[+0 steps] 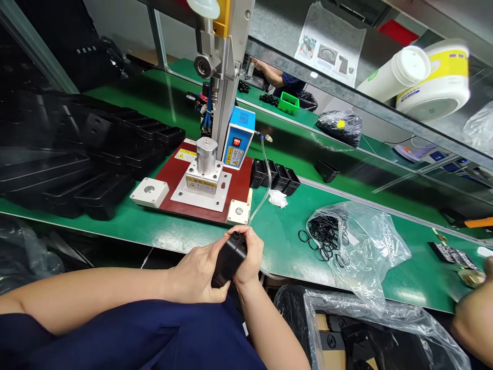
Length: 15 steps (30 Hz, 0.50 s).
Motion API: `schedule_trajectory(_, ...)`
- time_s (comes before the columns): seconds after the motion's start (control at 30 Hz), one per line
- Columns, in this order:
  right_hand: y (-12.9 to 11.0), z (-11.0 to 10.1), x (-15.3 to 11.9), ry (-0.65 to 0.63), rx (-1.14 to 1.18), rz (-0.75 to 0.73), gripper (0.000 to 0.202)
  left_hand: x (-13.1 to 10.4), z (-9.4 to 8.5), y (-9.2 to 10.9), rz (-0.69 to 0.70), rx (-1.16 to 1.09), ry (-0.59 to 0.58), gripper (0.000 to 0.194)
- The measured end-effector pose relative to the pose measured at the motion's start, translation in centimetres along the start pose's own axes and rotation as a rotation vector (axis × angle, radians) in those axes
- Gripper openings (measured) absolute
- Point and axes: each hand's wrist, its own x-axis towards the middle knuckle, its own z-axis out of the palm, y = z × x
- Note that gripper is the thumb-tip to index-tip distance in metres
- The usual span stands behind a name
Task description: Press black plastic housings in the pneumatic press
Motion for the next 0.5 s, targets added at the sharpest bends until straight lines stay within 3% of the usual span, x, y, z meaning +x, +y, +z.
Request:
schedule_trajectory(0.13, 0.0, -0.1, 0.6, 0.005, -0.027, 0.013, 0.039, 0.3, 0.2, -0.4, -0.023, -0.032, -0.007, 0.094)
schedule_trajectory(0.27, -0.7, 0.0, 1.9, 0.083, 0.014, 0.032, 0.038, 2.0, -0.8, -0.3, -0.079, -0.114, -0.082, 0.089)
schedule_trajectory(0.4, -1.6, 0.1, 2.9, 0.175, 0.104, -0.032, 0.037, 3.6, -2.0, -0.2, -0.091, -0.182, -0.015, 0.063)
schedule_trajectory(0.5, -1.7, 0.2, 2.8, 0.134, 0.106, -0.035, 0.042, 4.4, -2.3, -0.2, -0.248, -0.466, 0.016, 0.043)
